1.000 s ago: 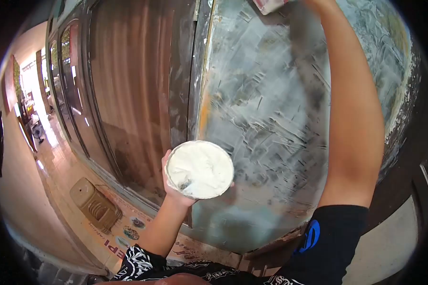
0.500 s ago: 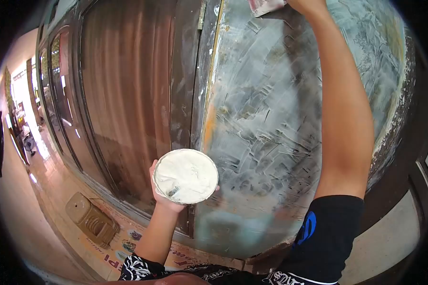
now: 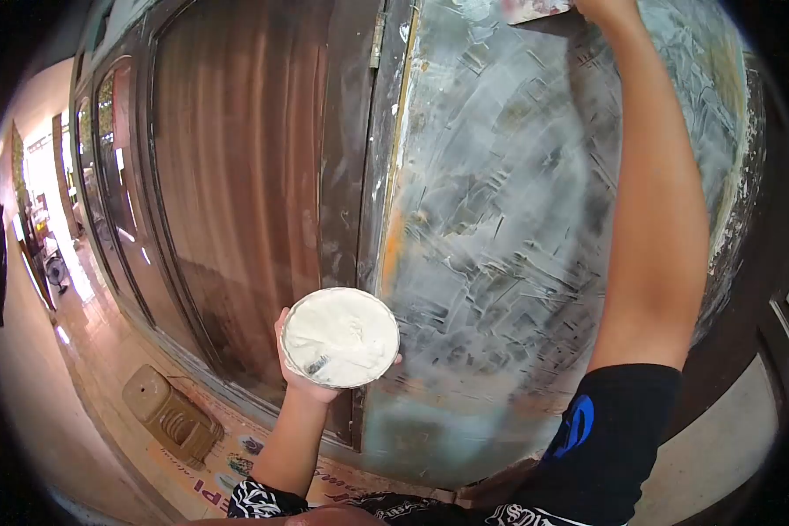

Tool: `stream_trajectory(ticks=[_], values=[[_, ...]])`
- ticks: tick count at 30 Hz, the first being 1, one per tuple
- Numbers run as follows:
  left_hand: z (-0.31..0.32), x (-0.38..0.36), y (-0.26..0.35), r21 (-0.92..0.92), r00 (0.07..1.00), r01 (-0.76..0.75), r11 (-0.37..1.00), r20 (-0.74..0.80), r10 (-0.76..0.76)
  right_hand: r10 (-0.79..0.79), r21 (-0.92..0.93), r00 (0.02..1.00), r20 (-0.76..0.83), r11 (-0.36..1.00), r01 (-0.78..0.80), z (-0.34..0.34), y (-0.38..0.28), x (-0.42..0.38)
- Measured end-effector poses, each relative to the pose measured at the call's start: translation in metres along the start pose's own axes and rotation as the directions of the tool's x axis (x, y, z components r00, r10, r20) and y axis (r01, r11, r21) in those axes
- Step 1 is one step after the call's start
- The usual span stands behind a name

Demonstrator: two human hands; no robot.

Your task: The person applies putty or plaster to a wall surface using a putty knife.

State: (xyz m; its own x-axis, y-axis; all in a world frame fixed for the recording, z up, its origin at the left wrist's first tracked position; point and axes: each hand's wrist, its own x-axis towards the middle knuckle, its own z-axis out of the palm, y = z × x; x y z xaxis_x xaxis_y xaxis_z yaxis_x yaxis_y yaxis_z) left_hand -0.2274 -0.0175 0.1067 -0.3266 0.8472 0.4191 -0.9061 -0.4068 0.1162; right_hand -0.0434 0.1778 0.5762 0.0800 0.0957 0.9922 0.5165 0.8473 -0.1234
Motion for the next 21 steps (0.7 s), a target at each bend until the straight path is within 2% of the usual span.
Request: stream_trajectory(ticks=[2, 3, 4, 6, 7, 8, 10, 12, 14, 16, 18, 19, 20, 21], values=[[-0.001, 0.001, 0.001, -0.014, 0.996, 0.031, 0.999, 0.085, -0.030, 0.102, 0.112, 0.988, 0.117, 0.987, -0.115, -0.007, -0.009, -0.004], [-0.006, 0.003, 0.001, 0.012, 1.000, -0.005, 1.000, 0.029, 0.004, 0.080, 0.143, 0.985, 0.154, 0.984, -0.103, 0.002, -0.012, -0.006], [-0.006, 0.004, 0.000, 0.010, 1.000, -0.005, 1.000, 0.028, 0.005, 0.079, 0.143, 0.985, 0.156, 0.984, -0.102, 0.012, -0.015, -0.010], [-0.002, 0.004, -0.002, -0.014, 0.998, 0.031, 0.999, 0.057, -0.030, -0.032, 0.151, 0.987, 0.159, 0.988, 0.008, 0.026, -0.020, -0.019], [-0.004, 0.005, -0.003, 0.007, 1.000, 0.003, 1.000, -0.021, -0.003, -0.120, 0.007, 0.991, 0.065, 0.993, 0.120, 0.027, -0.015, -0.016], [-0.003, 0.004, -0.003, 0.010, 1.000, 0.005, 1.000, -0.021, -0.005, -0.117, 0.007, 0.991, 0.062, 0.993, 0.117, 0.024, -0.005, -0.008], [-0.002, 0.002, -0.002, -0.046, 0.998, 0.025, 0.999, 0.051, -0.022, -0.009, -0.059, 1.000, -0.007, 0.998, 0.009, 0.010, 0.003, 0.008], [-0.005, 0.000, 0.001, -0.048, 0.994, 0.044, 0.998, 0.106, -0.039, 0.029, 0.005, 0.999, -0.025, 1.000, -0.029, -0.001, 0.003, 0.010], [-0.009, 0.000, 0.003, 0.002, 0.997, -0.003, 1.000, 0.076, 0.003, 0.035, 0.157, 0.993, 0.111, 0.986, -0.052, -0.007, -0.007, 0.001], [-0.006, -0.001, 0.002, 0.018, 0.998, -0.018, 1.000, 0.057, 0.017, 0.057, 0.086, 0.984, 0.171, 0.994, -0.073, 0.002, -0.028, -0.010], [-0.002, -0.003, 0.000, -0.060, 1.000, 0.002, 0.998, -0.012, -0.003, -0.062, 0.107, 0.983, 0.175, 0.993, 0.043, 0.015, -0.031, -0.022], [0.000, -0.003, -0.001, -0.049, 0.998, 0.020, 0.999, 0.053, -0.018, -0.233, 0.022, 0.965, -0.119, 0.971, 0.237, 0.021, -0.024, -0.033], [0.003, -0.005, -0.002, -0.042, 0.998, 0.021, 0.999, 0.058, -0.019, -0.231, 0.022, 0.965, -0.127, 0.972, 0.235, 0.014, -0.017, -0.024], [0.007, -0.008, -0.002, -0.024, 0.998, 0.007, 1.000, 0.060, -0.005, -0.121, 0.019, 0.989, -0.087, 0.992, 0.124, 0.004, -0.002, -0.005]])
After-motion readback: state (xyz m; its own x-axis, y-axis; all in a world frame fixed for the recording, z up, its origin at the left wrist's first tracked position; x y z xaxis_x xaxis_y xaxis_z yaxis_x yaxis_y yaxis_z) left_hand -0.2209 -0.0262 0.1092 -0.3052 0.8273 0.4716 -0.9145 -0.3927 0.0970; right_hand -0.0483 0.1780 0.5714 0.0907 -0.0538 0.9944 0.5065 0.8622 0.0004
